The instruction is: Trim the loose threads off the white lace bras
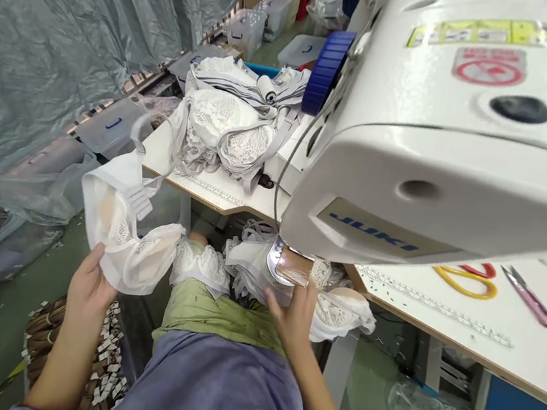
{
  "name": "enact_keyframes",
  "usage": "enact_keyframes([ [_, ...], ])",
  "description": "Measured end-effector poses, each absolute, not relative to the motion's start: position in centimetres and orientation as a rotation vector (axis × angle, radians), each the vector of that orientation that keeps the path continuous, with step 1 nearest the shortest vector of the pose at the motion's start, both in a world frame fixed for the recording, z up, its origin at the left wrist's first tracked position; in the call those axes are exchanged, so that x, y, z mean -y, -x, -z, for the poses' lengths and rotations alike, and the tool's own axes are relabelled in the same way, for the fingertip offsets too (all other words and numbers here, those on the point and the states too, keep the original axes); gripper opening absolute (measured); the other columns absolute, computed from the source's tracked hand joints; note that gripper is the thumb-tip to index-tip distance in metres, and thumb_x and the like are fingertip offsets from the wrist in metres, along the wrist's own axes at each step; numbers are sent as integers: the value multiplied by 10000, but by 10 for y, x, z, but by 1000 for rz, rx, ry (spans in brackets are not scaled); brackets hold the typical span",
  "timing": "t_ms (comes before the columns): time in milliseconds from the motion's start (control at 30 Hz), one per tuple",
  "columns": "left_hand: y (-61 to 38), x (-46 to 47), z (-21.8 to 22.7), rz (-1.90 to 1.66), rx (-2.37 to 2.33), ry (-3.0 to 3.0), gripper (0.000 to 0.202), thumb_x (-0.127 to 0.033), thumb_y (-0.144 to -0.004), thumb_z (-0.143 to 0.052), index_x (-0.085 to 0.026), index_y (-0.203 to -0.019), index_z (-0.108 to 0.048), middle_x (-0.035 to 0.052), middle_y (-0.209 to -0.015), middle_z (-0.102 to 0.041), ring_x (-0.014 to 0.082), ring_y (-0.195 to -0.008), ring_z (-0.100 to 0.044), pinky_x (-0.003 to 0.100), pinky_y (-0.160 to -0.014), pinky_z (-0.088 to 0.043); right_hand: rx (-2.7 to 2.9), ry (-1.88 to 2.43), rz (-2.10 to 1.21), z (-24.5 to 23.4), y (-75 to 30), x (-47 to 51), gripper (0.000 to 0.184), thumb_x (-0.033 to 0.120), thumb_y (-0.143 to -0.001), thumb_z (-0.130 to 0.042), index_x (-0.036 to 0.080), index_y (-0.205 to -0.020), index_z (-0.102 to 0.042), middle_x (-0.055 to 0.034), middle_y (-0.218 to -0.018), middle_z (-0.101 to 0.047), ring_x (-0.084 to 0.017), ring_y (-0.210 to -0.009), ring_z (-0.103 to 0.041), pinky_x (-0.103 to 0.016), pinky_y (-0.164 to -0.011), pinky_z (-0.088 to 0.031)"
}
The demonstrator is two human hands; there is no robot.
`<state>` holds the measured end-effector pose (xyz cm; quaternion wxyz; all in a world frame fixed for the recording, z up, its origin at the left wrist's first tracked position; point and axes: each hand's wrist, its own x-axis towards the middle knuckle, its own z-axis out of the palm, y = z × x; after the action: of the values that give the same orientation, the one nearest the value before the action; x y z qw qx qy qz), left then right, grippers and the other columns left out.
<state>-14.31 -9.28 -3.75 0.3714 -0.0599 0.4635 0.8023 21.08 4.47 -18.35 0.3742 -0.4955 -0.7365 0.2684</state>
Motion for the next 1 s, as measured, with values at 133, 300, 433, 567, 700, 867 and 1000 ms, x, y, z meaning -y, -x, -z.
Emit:
enact_keyframes([
  [133,123,90,21,-1963,-1015,174,513,-190,-1037,-329,-146,-1540,-420,106,-1242,-742,213,-1219,-670,430,-1208,-352,1734,961,-1565,177,-171,19,483,433,-847,-742,263,-1287,-635,-126,-1346,-602,-332,-1291,-531,-521,-1138,-379],
  [300,99,93,16,-1780,-1175,100,521,-368,-1035,-412,-196,-1524,-462,73,-1370,-674,248,-1369,-549,444,-1215,-347,975,928,-2209,204,-106,10,866,575,-700,-848,276,-1428,-486,-102,-1629,-330,-283,-1535,-261,-462,-1264,-166],
  [433,90,92,13,-1725,-1255,-108,553,-388,-1012,-451,-232,-1542,-437,58,-1449,-616,250,-1442,-457,425,-1231,-328,807,883,-2260,225,-83,-24,811,597,-683,-841,277,-1357,-522,-107,-1564,-440,-261,-1490,-360,-440,-1233,-255],
  [567,87,90,8,-1738,-1380,-213,545,-360,-1005,-448,-269,-1542,-423,36,-1478,-593,247,-1445,-457,414,-1232,-337,730,827,-2410,233,-80,-33,616,462,-676,-881,217,-1187,-639,-116,-1249,-683,-270,-1274,-586,-476,-1142,-376],
  [700,92,91,7,-1748,-1458,-202,509,-342,-1000,-450,-240,-1499,-474,53,-1438,-629,267,-1408,-506,423,-1204,-394,708,793,-2501,239,-79,-24,520,390,-656,-898,168,-1078,-690,-90,-1019,-733,-243,-1073,-674,-449,-1073,-431],
  [867,98,100,7,-1745,-1466,-253,468,-368,-1005,-462,-273,-1460,-519,34,-1411,-650,276,-1381,-537,408,-1190,-419,663,916,-2374,245,-56,-21,485,349,-609,-902,222,-999,-644,-20,-1007,-694,-191,-1043,-644,-351,-1028,-444],
  [1000,96,108,5,-1771,-1436,-376,495,-398,-1026,-426,-320,-1513,-461,4,-1476,-597,245,-1411,-504,383,-1221,-366,682,895,-2373,234,-24,-31,501,354,-583,-887,200,-989,-637,-22,-942,-693,-195,-913,-658,-324,-863,-508],
])
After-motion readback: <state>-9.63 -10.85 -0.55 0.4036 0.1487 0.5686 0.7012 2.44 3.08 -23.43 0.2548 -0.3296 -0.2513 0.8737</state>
